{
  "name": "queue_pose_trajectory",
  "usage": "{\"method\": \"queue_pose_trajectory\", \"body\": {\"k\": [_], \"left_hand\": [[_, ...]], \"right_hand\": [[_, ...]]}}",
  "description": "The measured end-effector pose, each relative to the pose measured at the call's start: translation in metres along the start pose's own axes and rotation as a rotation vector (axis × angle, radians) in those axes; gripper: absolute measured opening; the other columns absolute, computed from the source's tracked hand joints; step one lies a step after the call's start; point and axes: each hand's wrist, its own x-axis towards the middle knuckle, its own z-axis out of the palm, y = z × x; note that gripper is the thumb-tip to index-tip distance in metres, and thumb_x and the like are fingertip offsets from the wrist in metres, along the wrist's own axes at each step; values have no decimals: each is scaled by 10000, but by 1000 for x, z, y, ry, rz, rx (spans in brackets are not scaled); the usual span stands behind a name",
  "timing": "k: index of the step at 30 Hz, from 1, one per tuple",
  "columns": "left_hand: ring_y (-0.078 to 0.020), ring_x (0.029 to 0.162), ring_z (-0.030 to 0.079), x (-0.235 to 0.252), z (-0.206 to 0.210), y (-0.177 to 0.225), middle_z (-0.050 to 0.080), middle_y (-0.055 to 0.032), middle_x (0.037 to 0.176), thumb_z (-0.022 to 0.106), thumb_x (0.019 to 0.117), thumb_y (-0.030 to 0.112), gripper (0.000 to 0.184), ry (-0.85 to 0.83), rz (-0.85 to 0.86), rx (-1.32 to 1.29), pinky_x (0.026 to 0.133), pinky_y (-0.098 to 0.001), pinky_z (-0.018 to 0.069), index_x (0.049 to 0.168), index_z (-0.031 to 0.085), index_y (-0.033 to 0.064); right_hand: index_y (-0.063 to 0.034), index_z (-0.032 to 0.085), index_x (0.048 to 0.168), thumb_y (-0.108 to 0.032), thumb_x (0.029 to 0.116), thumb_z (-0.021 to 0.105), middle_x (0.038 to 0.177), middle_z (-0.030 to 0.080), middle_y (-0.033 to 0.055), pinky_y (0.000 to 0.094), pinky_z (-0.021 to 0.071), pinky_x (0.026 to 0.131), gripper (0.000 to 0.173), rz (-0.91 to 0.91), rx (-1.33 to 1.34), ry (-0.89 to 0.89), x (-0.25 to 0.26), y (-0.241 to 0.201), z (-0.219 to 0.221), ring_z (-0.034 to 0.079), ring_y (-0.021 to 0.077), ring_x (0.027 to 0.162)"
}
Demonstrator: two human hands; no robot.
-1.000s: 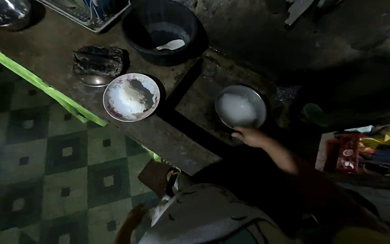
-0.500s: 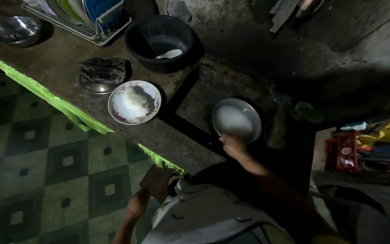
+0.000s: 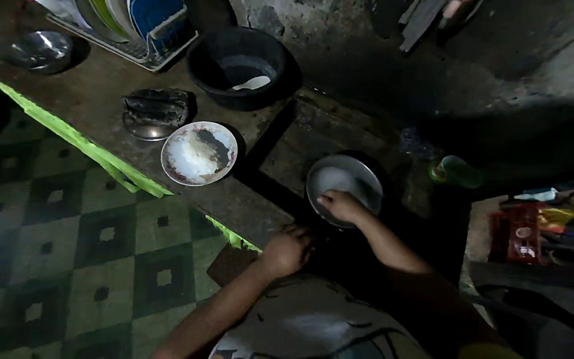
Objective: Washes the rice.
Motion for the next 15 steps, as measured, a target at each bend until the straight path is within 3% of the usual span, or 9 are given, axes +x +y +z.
{"method": "queue_pose_trajectory", "body": {"k": [4, 6, 8, 11, 15], "left_hand": [[-325, 1489, 407, 52, 7, 22, 489, -146, 1565, 469, 1083, 229, 432, -185, 50, 169, 1256, -579, 202, 1478, 539, 69], [-329, 1479, 416, 67, 13, 32, 511, -160, 1535, 448, 1081, 165, 419, -217, 13, 207, 1260, -600, 152, 1471, 524, 33], [-340, 1500, 378, 74, 12, 40, 487, -187, 1548, 416, 1079, 99, 426, -288, -31, 213, 1265, -615, 82, 1485, 492, -3], [-375, 1483, 395, 78, 10, 44, 486, -235, 1533, 421, 1076, 85, 420, -313, -23, 253, 1262, -626, 80, 1467, 492, -51], [-368, 1479, 414, 71, 22, 37, 502, -227, 1531, 444, 1058, 74, 433, -215, 35, 290, 1255, -602, 168, 1467, 498, -59]], "right_hand": [[-20, 542, 1458, -394, 1080, 511, 1443, 570, 236, 604, 399, 1136, 533, 20, -183, 125, 67, 31, -28, 526, 399, 1369], [-8, 500, 1491, -413, 1062, 544, 1491, 524, 241, 595, 353, 1173, 591, 17, -260, 98, 94, 42, -34, 472, 398, 1417], [8, 475, 1498, -442, 1048, 561, 1470, 532, 267, 610, 363, 1159, 642, 28, -292, 47, 110, 49, -33, 487, 416, 1399], [17, 478, 1489, -436, 1031, 589, 1447, 543, 285, 622, 370, 1146, 654, 51, -248, -26, 126, 52, -29, 499, 429, 1382], [59, 527, 1425, -516, 1005, 611, 1421, 553, 304, 635, 361, 1137, 716, 85, -157, -135, 138, 60, -29, 499, 449, 1369]]}}
